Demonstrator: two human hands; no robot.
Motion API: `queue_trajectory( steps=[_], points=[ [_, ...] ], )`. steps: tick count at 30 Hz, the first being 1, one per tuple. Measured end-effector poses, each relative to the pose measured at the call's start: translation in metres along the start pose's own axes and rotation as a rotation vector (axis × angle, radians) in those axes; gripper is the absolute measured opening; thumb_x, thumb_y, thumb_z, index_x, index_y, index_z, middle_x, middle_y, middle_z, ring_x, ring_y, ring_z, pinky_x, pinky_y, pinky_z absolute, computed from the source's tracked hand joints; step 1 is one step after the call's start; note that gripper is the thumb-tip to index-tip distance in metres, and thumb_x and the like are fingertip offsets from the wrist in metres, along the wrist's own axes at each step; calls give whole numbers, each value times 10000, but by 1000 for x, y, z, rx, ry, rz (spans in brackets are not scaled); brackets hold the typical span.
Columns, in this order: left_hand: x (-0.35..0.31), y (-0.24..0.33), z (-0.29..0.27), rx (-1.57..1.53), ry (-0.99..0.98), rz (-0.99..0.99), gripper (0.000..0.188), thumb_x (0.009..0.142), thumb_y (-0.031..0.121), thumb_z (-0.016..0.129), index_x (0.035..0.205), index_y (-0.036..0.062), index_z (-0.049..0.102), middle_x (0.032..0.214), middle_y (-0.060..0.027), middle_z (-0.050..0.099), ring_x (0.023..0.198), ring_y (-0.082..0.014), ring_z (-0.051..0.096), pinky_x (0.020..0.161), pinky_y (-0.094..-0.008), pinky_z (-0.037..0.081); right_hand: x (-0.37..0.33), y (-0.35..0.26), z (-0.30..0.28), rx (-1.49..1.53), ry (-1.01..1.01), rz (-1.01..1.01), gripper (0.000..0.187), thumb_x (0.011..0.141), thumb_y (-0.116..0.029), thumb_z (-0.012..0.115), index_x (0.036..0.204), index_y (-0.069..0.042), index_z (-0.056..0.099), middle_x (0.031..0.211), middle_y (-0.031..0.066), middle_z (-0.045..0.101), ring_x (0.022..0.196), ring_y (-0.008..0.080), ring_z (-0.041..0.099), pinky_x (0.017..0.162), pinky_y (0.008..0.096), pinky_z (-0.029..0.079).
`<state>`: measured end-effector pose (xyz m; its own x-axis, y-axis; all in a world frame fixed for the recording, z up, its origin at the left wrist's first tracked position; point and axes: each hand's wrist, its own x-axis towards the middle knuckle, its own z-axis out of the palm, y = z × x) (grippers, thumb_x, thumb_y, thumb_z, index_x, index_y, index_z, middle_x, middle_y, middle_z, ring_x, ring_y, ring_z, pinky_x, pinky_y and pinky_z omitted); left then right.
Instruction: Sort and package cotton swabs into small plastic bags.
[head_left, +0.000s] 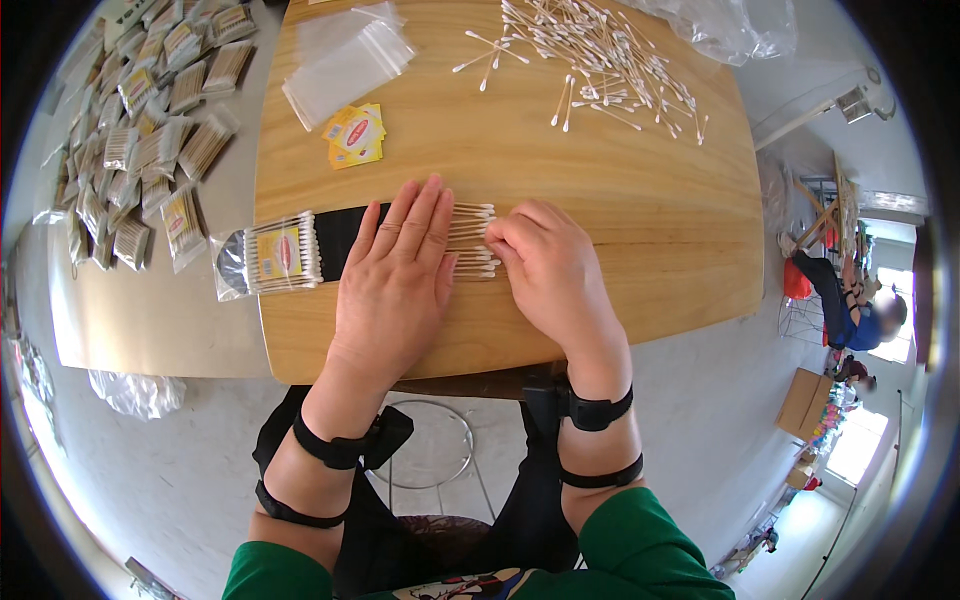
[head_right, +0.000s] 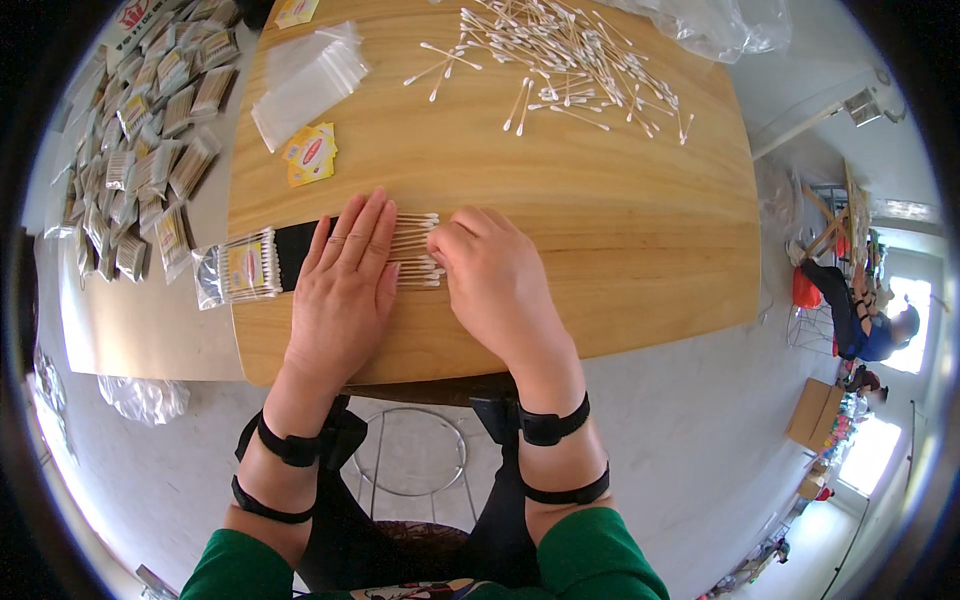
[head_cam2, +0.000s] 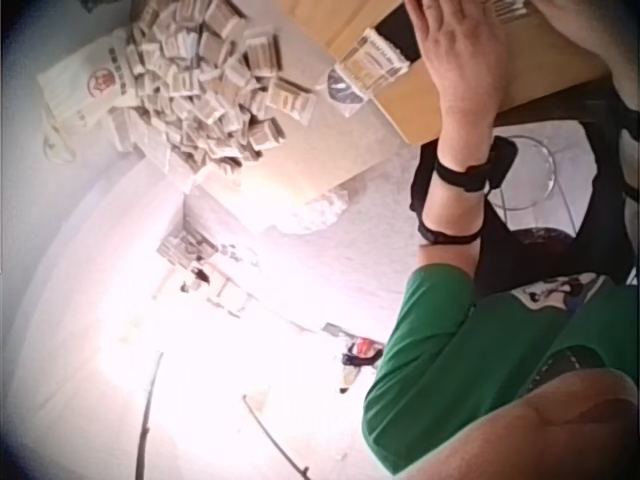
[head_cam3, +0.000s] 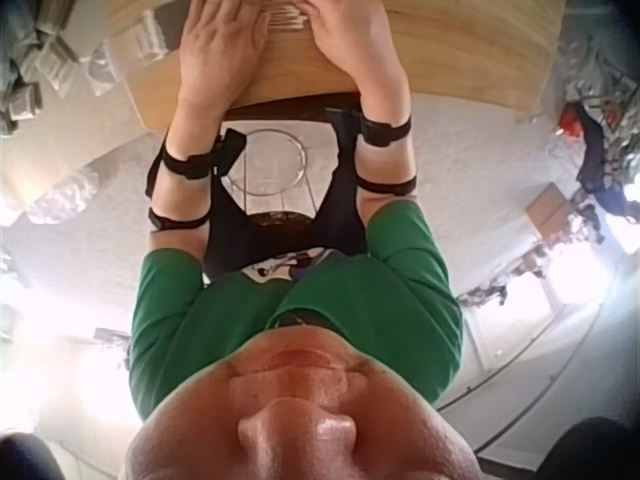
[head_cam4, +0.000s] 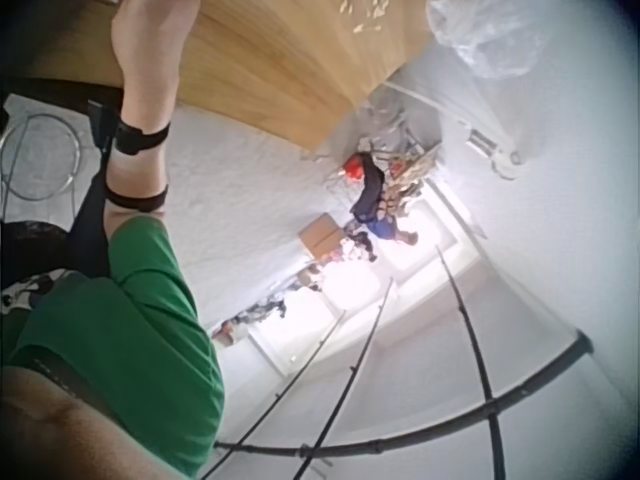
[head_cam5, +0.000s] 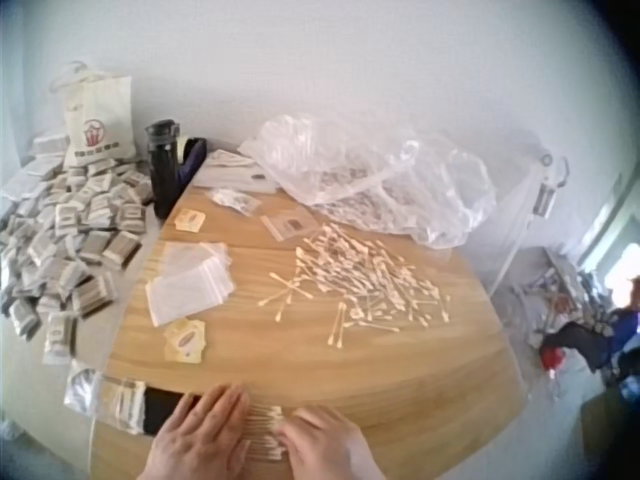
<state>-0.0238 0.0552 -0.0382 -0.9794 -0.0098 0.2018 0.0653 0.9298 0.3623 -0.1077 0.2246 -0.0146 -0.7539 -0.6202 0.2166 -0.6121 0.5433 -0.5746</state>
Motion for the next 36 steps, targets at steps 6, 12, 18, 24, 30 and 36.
queue_trajectory(
  steps=[6, 12, 18, 24, 30, 36],
  points=[
    [1, 2, -1, 1, -3, 1, 541, 998, 169, 575, 1517, 49, 480, 1597, -91, 452, 1477, -262, 424, 1218, -461, 335, -3, 1, -1, -133, -8, -25, 73, 831, 10, 641, 862, -49, 610, 884, 91, 605, 848, 312, 619, 709, 430, 519],
    [0, 0, 0, 5, -5, 3, 548, 999, 173, 576, 1523, 49, 473, 1603, -90, 444, 1483, -261, 414, 1222, -462, 330, -6, 4, -4, -185, -1, 6, 79, 851, -7, 661, 880, -57, 608, 885, 99, 605, 857, 318, 624, 718, 434, 519],
    [0, 0, -1, 14, -6, 6, 552, 995, 174, 582, 1521, 48, 474, 1602, -88, 446, 1480, -260, 418, 1219, -461, 334, -5, 3, -7, -54, 1, 58, 109, 840, -29, 720, 868, -69, 622, 874, 82, 606, 858, 312, 625, 708, 427, 514],
    [1, 1, 0, 33, -3, 5, 548, 992, 163, 585, 1517, 47, 479, 1600, -88, 449, 1478, -259, 421, 1217, -457, 337, -6, 8, -7, -61, 24, 31, 98, 846, -18, 726, 854, -60, 637, 844, 79, 603, 820, 310, 610, 692, 417, 495],
    [1, 1, -1, 24, -6, 12, 546, 997, 158, 580, 1520, 42, 472, 1598, -93, 449, 1478, -262, 420, 1216, -457, 337, -9, 15, -16, -24, 7, 87, 79, 856, -35, 711, 862, -51, 634, 853, 93, 606, 836, 323, 620, 699, 430, 507],
    [0, 0, -3, 8, -7, 14, 547, 1003, 158, 571, 1525, 34, 462, 1596, -101, 448, 1479, -272, 417, 1211, -465, 340, -23, 20, -65, 261, -99, 358, 40, 887, -6, 679, 896, -22, 644, 849, 100, 630, 760, 267, 605, 687, 348, 485]
  ],
)
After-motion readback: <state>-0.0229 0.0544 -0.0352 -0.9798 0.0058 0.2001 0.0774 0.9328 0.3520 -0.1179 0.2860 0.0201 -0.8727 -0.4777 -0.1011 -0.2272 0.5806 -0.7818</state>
